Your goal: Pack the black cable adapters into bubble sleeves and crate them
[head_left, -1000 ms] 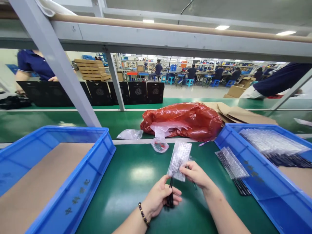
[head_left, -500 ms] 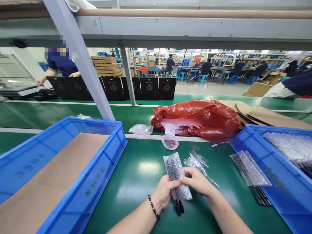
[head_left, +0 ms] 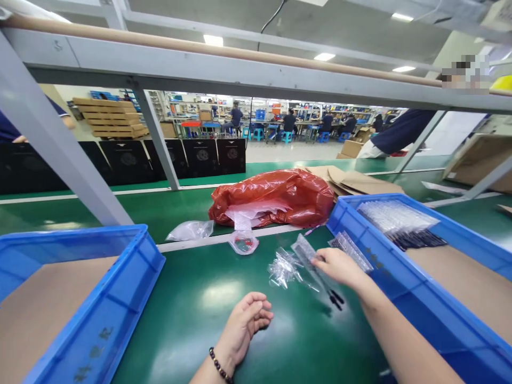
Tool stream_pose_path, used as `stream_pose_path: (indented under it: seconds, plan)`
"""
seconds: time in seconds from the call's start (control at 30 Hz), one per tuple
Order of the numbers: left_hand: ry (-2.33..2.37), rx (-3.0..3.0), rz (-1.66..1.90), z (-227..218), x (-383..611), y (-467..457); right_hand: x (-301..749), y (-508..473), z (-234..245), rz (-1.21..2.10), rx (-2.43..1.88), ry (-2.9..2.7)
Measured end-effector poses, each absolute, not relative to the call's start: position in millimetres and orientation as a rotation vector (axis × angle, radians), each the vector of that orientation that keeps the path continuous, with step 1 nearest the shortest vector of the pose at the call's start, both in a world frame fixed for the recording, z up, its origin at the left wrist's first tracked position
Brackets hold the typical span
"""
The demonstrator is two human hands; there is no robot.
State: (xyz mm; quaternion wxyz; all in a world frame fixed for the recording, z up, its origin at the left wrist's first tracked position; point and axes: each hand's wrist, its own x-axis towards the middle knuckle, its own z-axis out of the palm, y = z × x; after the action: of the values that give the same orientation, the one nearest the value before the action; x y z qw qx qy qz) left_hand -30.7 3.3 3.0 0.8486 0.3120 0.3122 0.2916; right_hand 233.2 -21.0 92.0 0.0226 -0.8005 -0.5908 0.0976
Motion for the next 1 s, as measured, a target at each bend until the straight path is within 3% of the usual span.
stream_pose_path:
  seconds: [0.33,0.5,0.8,1.0]
  plan:
    - [0.651,0.731,0.498,2,-30,4,327,-12,56,0.175,-2.979,-1.363]
    - [0.643,0.737,0.494,0,-31,4,305,-28,58,-0.047,-2.966,-1.294]
    - [0.655,0.751,0.488,4,-29,2,239,-46,4,-0.219,-2.712,-1.593]
    - [0.649,0.754,0.489,4,-30,2,281,-33,21,-0.559,-2.785,-1.184]
